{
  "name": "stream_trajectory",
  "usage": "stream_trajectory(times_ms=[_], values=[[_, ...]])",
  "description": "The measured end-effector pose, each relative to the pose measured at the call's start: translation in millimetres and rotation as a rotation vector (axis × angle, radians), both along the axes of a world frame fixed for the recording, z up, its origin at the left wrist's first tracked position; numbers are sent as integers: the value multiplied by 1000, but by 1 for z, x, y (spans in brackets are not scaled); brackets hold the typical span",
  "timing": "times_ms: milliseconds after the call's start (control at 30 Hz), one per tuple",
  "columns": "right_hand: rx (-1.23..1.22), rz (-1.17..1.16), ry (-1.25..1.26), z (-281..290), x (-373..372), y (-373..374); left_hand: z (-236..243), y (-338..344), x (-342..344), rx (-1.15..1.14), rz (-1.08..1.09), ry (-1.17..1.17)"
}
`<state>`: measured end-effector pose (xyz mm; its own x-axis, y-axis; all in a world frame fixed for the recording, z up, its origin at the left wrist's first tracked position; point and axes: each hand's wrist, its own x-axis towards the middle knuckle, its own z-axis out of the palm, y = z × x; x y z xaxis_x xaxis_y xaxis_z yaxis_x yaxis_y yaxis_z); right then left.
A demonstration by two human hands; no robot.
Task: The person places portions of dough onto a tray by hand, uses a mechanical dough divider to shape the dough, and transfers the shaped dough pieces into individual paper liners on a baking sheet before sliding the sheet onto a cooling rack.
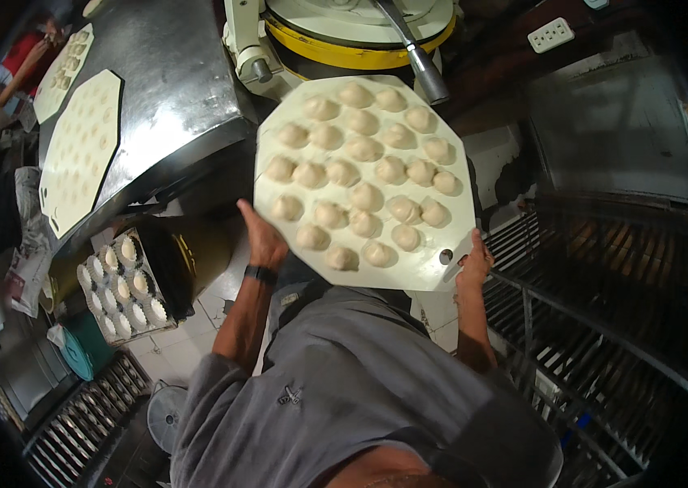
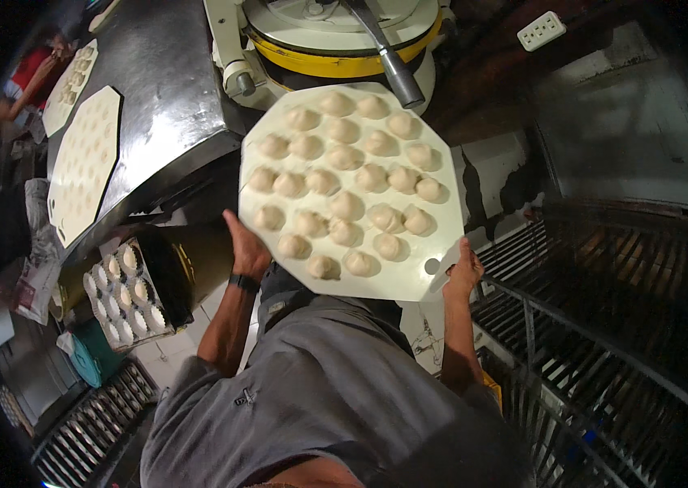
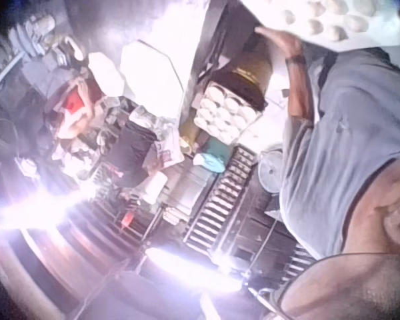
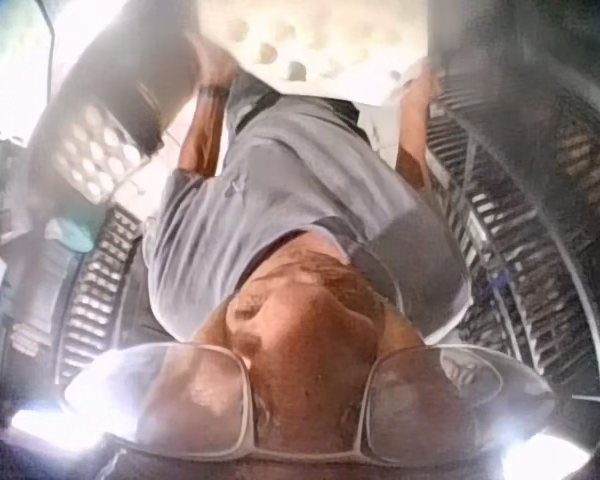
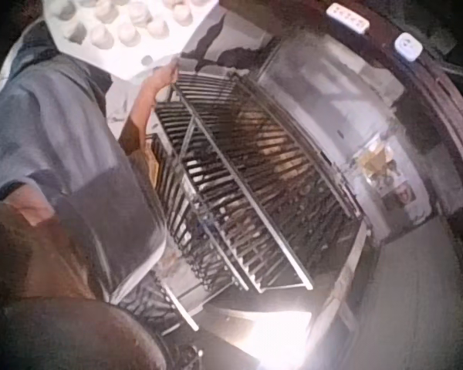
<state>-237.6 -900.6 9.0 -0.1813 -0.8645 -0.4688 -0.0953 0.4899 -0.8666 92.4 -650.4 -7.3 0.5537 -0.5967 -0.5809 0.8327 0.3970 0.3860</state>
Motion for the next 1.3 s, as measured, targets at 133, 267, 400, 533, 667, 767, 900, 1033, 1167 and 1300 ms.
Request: stream_trajectory(times_ms=[133, 267, 400, 533, 667, 767, 900, 1033, 1167, 1300], values=[[53, 38, -53, 6, -1, -40, -6, -67, 20, -174, -44, -63], [174, 46, -186, 8, 31, -77, -7, -115, 34, -277, -128, -176], [167, 47, -226, -16, 80, -115, -7, -152, 46, -43, -291, -241], [104, 82, -247, -35, 143, -139, -19, -183, 83, 312, -389, -522], [102, 146, -242, -33, 191, -161, -12, -218, 114, 327, -234, -493], [16, 206, -260, -39, 221, -172, -17, -231, 134, 429, -185, -490], [67, 156, -506, -51, 251, -172, -20, -233, 147, 524, -104, -501], [92, 230, -553, -78, 255, -179, -27, -235, 158, 555, -80, -530], [136, 348, -562, -64, 267, -173, -29, -228, 160, 639, -9, -580], [182, 289, -532, -61, 265, -179, -35, -231, 149, 650, -30, -646]])
